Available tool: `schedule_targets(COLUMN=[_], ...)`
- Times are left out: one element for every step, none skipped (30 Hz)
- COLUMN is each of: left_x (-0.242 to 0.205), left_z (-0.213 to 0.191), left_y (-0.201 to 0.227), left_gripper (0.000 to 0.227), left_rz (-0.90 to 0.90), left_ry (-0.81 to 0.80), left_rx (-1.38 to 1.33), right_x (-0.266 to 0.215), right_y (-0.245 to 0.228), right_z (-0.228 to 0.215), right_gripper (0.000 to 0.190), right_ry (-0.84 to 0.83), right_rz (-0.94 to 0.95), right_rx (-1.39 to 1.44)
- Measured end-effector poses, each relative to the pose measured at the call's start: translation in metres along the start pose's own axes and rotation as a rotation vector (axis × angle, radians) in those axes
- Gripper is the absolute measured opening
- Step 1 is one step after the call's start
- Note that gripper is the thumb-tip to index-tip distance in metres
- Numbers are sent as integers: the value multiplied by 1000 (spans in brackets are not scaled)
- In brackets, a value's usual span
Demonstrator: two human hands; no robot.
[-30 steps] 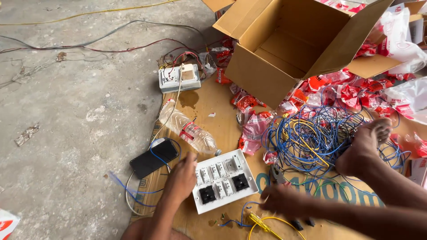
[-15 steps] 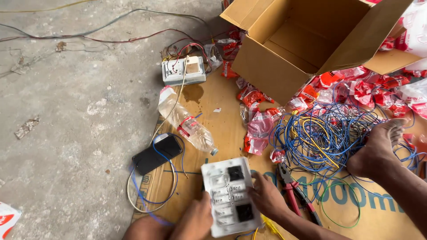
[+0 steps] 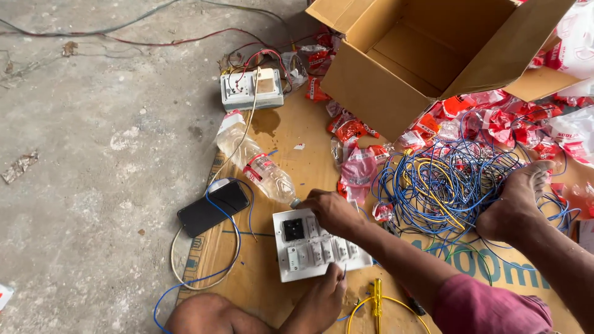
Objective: Assembling and wiring an electrical switchboard panel by installing switches and connecting wires.
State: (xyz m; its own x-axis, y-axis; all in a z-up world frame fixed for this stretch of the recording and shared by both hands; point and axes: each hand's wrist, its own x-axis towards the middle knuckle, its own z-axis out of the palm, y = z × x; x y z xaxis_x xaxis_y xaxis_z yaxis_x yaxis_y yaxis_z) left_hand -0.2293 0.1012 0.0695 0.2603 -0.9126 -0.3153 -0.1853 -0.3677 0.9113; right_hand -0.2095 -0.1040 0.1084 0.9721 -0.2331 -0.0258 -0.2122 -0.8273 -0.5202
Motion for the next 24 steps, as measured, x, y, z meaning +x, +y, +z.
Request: schedule_targets(left_x=[1, 1, 2, 3, 5, 7, 4, 2, -3, -3, -4, -5, -3, -1, 2, 8, 11, 14, 12, 10, 8, 4, -2, -8], left_z=[0, -1, 0, -1, -2, -3, -14, -26, -36, -51, -65, -79, -86, -94, -103, -101, -98, -95, -90, -84, -80, -74, -68, -63], left_y=[3, 7, 10, 7, 4, 0, 13, 25, 36, 51, 66, 81, 98, 116, 135, 133, 131, 128, 122, 117, 112, 108, 104, 101], left_gripper=[17, 17, 18, 18, 20, 22, 22, 21, 21, 21, 18, 16, 16, 16, 15, 15, 14, 14, 14, 13, 13, 13, 12, 12], left_rz=[0, 11, 23, 24, 43, 61, 62, 35, 2, -3, 32, 67, 67, 140, 217, 222, 226, 231, 225, 212, 199, 193, 176, 159], left_ry=[-1, -13, -27, -30, -48, -65, -68, -84, -106, -116, -46, 24, 17, 87, 159, 154, 171, 188, 187, 225, 264, 262, 308, 353], left_rx=[-2, 17, 35, 33, 100, 167, 163, 200, 238, 234, 273, 312, 312, 369, 426, 427, 471, 514, 510, 497, 486, 486, 424, 362], right_x=[-2, -4, -7, -17, -26, -35, -50, -65, -83, -94, -105, -117, -119, -121, -122, -121, -121, -121, -123, -124, -124, -124, -125, -126], right_y=[-5, -10, -14, -20, -26, -31, -19, -7, 5, 7, 8, 9, -4, -17, -30, -30, -31, -32, -33, -33, -34, -34, -35, -36], right_z=[-6, -13, -20, -29, -38, -47, -47, -46, -43, -45, -47, -49, -57, -66, -76, -71, -65, -59, -57, -55, -52, -49, -45, -41], right_gripper=[48, 42, 37, 37, 36, 37, 37, 34, 31, 31, 30, 29, 29, 30, 31, 31, 31, 31, 31, 29, 27, 27, 26, 25], right_ry=[-2, -20, -39, -40, 76, 193, 191, 333, 474, 471, 448, 423, 426, 334, 244, 251, 223, 195, 190, 219, 249, 246, 224, 203], right_rz=[1, 6, 15, 18, 45, 70, 74, 156, 245, 256, 357, 457, 463, 450, 432, 434, 419, 403, 408, 433, 457, 459, 483, 507], right_rx=[-1, 63, 127, 125, 162, 198, 195, 307, 423, 425, 589, 752, 753, 857, 957, 956, 984, 1013, 1014, 997, 980, 984, 959, 934])
